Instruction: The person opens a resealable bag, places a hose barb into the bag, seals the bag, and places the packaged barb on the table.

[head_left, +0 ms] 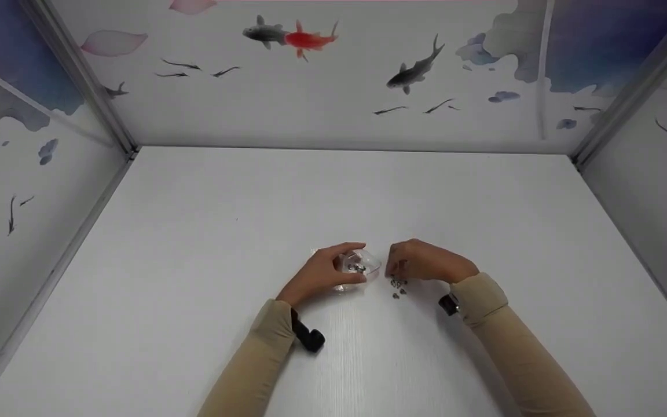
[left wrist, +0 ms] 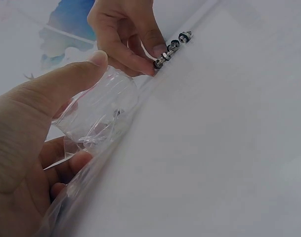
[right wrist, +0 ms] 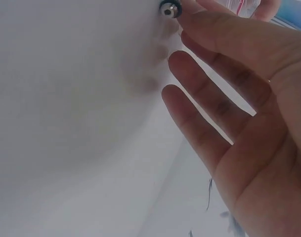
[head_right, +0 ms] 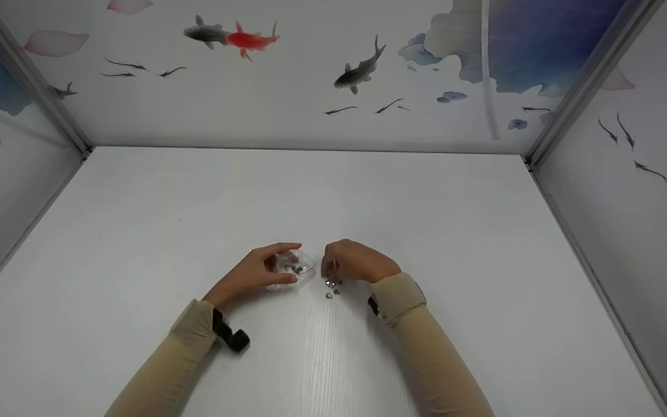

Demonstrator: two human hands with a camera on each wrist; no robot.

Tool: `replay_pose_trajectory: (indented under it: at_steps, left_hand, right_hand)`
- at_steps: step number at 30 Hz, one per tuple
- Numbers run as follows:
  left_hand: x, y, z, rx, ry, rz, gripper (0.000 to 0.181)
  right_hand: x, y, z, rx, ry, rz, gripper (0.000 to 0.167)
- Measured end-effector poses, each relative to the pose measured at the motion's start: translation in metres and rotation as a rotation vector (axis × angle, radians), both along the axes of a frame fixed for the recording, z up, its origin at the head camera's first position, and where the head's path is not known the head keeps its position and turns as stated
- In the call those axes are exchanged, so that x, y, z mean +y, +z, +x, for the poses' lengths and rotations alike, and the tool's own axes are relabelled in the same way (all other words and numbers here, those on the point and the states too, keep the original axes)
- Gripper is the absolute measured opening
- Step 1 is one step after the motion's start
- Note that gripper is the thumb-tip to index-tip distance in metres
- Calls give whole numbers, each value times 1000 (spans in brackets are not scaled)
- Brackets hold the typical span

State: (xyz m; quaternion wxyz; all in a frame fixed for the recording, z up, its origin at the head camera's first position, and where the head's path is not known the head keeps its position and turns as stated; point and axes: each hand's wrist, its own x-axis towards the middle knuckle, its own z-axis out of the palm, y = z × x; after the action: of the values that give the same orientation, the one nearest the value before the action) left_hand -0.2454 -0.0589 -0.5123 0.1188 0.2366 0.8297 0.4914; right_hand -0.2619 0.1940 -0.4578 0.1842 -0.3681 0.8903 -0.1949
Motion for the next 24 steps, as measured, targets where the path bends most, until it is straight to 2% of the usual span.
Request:
replay_pose_trajectory:
  at_steps: [10,24]
  left_hand:
    - [0,2,1,-1,9,-15,67]
    - [1,-1,0,-8,17,-4,66]
  right_hand:
    - [0,0,-1,25,-21,28,14]
    - [0,-4,0,3,-60,41,9]
